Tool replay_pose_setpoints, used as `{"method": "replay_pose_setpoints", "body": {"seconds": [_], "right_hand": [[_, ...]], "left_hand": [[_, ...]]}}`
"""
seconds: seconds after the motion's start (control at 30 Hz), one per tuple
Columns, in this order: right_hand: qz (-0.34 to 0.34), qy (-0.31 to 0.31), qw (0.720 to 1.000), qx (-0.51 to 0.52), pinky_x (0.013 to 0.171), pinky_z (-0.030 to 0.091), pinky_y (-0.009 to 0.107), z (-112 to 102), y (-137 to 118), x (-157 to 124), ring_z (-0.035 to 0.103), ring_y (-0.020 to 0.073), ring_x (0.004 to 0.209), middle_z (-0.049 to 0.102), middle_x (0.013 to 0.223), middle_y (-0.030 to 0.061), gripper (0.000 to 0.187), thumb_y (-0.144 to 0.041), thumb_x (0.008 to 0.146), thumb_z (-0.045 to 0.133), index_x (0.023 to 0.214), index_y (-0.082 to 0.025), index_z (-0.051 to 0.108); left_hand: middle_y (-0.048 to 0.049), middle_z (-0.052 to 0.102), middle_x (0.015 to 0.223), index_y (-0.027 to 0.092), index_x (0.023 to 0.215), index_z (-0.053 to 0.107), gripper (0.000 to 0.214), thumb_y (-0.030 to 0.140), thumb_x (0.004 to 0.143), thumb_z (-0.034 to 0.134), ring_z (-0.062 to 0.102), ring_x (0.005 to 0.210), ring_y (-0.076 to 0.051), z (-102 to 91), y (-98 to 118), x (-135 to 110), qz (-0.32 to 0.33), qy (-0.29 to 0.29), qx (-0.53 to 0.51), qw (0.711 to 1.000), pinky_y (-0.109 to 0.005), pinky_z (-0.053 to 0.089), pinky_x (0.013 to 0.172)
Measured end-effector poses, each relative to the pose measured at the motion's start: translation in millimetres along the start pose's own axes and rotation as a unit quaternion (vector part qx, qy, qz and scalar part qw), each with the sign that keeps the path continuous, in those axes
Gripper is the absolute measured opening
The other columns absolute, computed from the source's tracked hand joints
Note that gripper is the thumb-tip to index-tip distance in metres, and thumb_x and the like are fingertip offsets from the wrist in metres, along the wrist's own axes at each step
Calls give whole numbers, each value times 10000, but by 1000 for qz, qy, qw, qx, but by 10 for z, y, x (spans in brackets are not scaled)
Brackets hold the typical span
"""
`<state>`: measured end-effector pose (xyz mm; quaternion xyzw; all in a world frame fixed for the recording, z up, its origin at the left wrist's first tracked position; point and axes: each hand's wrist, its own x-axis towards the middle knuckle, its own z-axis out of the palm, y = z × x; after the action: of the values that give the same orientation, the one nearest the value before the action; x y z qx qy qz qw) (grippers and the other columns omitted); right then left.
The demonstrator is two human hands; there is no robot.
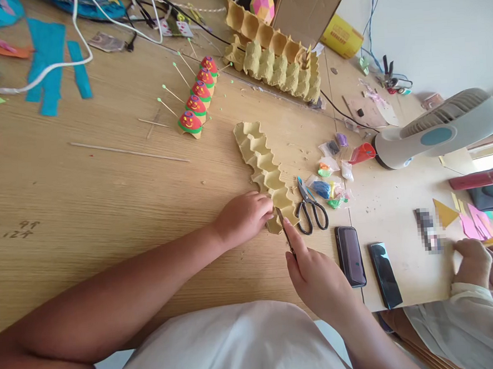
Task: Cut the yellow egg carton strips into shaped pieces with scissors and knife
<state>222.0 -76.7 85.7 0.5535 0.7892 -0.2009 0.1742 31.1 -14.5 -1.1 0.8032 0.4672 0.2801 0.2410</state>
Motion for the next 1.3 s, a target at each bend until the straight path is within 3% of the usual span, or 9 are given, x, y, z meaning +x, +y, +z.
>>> {"method": "replay_pose_setpoints", "body": {"seconds": [0.23, 0.43, 0.63, 1.3], "right_hand": [[-10, 28, 999, -18, 551, 382, 277, 3, -10, 145, 696, 217, 687, 756, 814, 52, 637, -246, 1014, 303, 1617, -153, 120], [-17, 23, 999, -28, 516, 355, 277, 21, 51, -63, 692, 212, 646, 763, 828, 42, 635, -227, 1016, 302, 1620, -166, 118], [-35, 8, 999, -12, 487, 348, 269, -132, 131, -242, 662, 195, 571, 736, 736, 10, 619, -246, 1013, 329, 1615, -218, 188], [-48, 35, 998, -10, 476, 348, 274, -95, 122, -173, 654, 191, 555, 748, 778, -6, 629, -250, 1028, 334, 1623, -238, 129]], "left_hand": [[-32, 617, 787, 187, 770, 542, 173, 156, 938, 565, 565, 812, -196, 8, -21, -16, 10, 9, -2, 1000, -316, 414, 705], [-30, 639, 803, 180, 776, 574, 159, 181, 931, 611, 572, 822, -193, 3, -12, 2, 4, -4, -1, 1000, -313, 423, 723], [-36, 648, 823, 178, 787, 579, 145, 179, 927, 618, 579, 843, -199, -12, -4, -3, -1, -2, 0, 1000, -313, 429, 726], [-34, 651, 818, 169, 792, 596, 149, 201, 935, 619, 576, 832, -197, -12, -2, -8, -8, 3, -9, 1000, -311, 418, 713]]}}
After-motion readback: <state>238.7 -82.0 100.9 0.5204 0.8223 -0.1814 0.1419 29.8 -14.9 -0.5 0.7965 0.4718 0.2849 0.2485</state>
